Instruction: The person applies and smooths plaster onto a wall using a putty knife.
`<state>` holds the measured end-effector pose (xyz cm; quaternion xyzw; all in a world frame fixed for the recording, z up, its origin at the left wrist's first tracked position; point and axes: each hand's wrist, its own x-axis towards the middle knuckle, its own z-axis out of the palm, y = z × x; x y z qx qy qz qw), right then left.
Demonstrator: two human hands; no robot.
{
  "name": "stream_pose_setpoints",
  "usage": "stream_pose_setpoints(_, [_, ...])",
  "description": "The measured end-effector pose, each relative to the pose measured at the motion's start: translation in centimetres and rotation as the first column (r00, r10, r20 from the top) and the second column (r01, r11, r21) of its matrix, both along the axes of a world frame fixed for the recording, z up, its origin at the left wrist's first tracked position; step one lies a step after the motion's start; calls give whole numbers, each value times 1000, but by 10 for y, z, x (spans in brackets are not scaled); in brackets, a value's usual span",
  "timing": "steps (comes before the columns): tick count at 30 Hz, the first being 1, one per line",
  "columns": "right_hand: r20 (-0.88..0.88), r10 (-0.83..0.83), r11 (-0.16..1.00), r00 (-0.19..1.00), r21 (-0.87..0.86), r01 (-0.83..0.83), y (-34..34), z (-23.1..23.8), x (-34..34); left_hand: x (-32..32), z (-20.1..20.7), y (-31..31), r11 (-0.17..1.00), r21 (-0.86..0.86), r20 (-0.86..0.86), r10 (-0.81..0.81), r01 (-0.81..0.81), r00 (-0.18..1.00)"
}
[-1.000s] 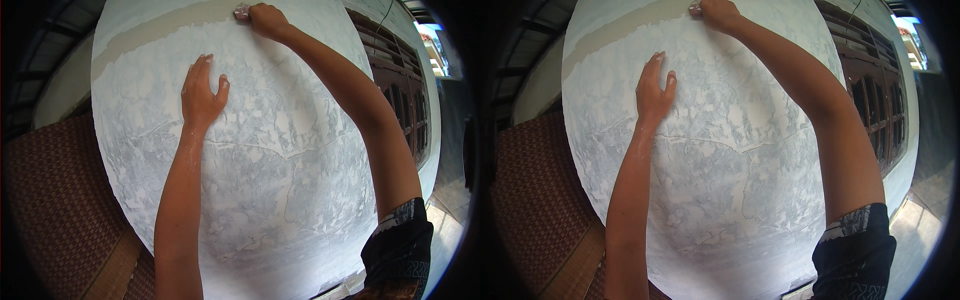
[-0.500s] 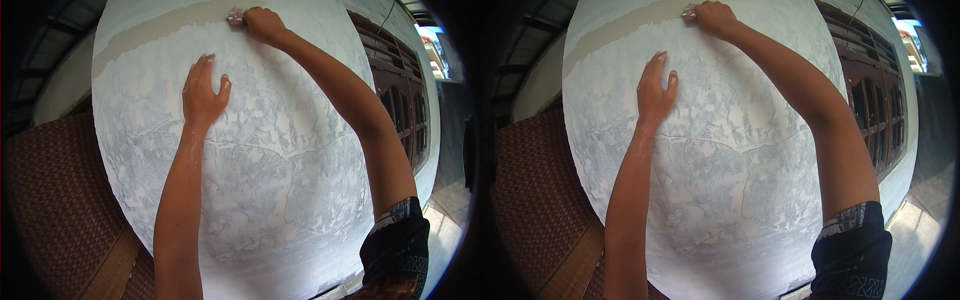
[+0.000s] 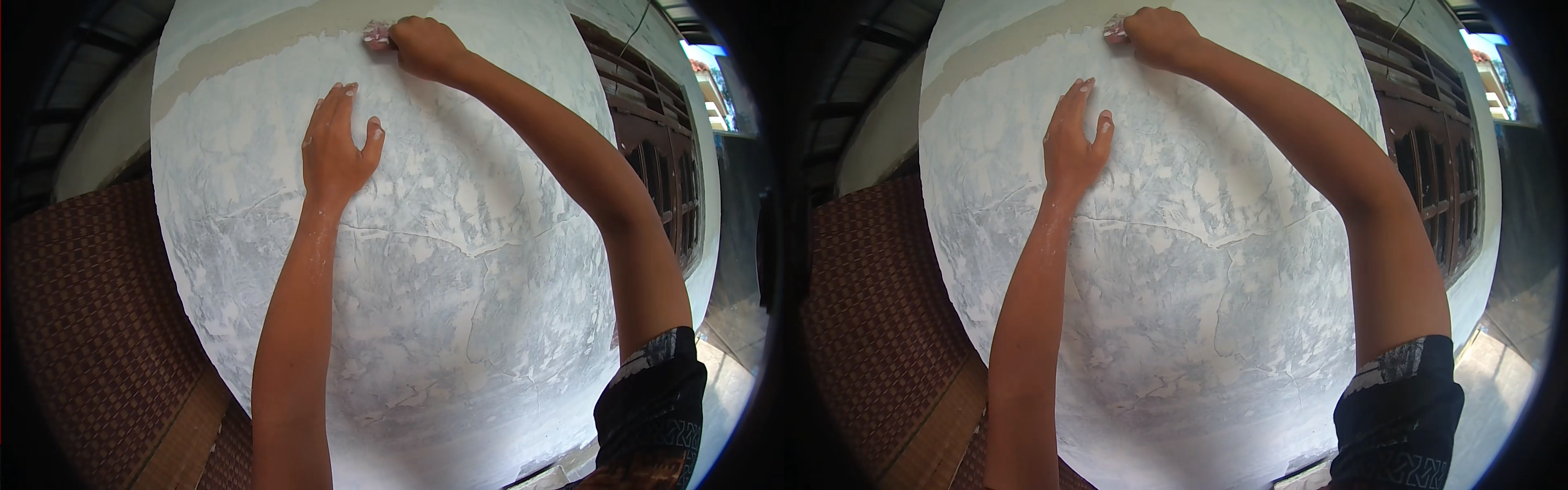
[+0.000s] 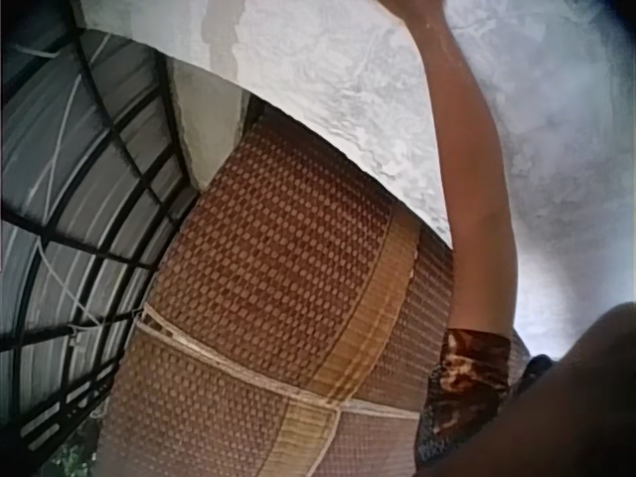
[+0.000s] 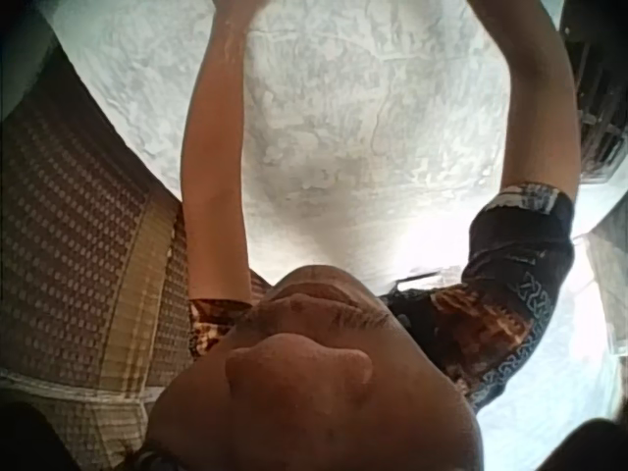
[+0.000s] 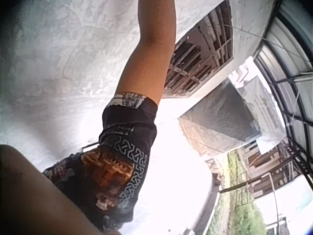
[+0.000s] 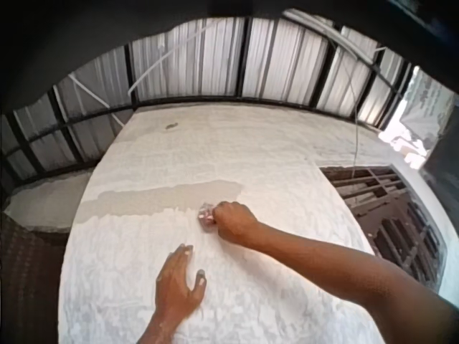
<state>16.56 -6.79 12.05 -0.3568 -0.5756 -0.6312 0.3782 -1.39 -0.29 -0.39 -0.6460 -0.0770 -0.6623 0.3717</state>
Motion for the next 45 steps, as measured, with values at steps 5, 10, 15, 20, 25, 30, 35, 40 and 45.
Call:
stream_pose_setpoints(5, [-25,79,997,997,-17,-79,-14,9,-3,10,2,2,1000,6,-22,-5,6,1000])
stream_pose_setpoints(10, [-206,-39,997,978,52,51,-9,34,24,18,2,0,999,26,-13,-32,32,999])
stream_pose_setpoints(15, [59,83,993,995,-88,-77,-5,-25,-14,6,2,4,1000,19,-15,-1,1,1000])
stream_pose_setpoints(20, [-193,190,980,963,100,-173,-30,32,10,10,3,1,998,61,16,23,-24,1000])
stream_pose_setpoints(25, [-276,75,996,958,-23,-85,-27,35,28,6,2,2,999,51,19,15,-16,1000])
stream_pose_setpoints(30, [-3,81,994,997,-76,-82,-11,-23,-6,5,3,2,997,38,-3,-64,64,998])
stream_pose_setpoints(35, [-321,442,828,838,-214,-519,-57,-80,-26,4,-2,10,983,57,-30,-171,172,985])
stream_pose_setpoints(40, [-698,439,482,566,-348,-804,-82,-154,-12,-15,-51,13,978,26,-36,-205,206,978])
stream_pose_setpoints(45, [-872,369,297,322,-217,-930,-130,-264,31,-9,-142,-22,922,-112,-75,-379,370,922])
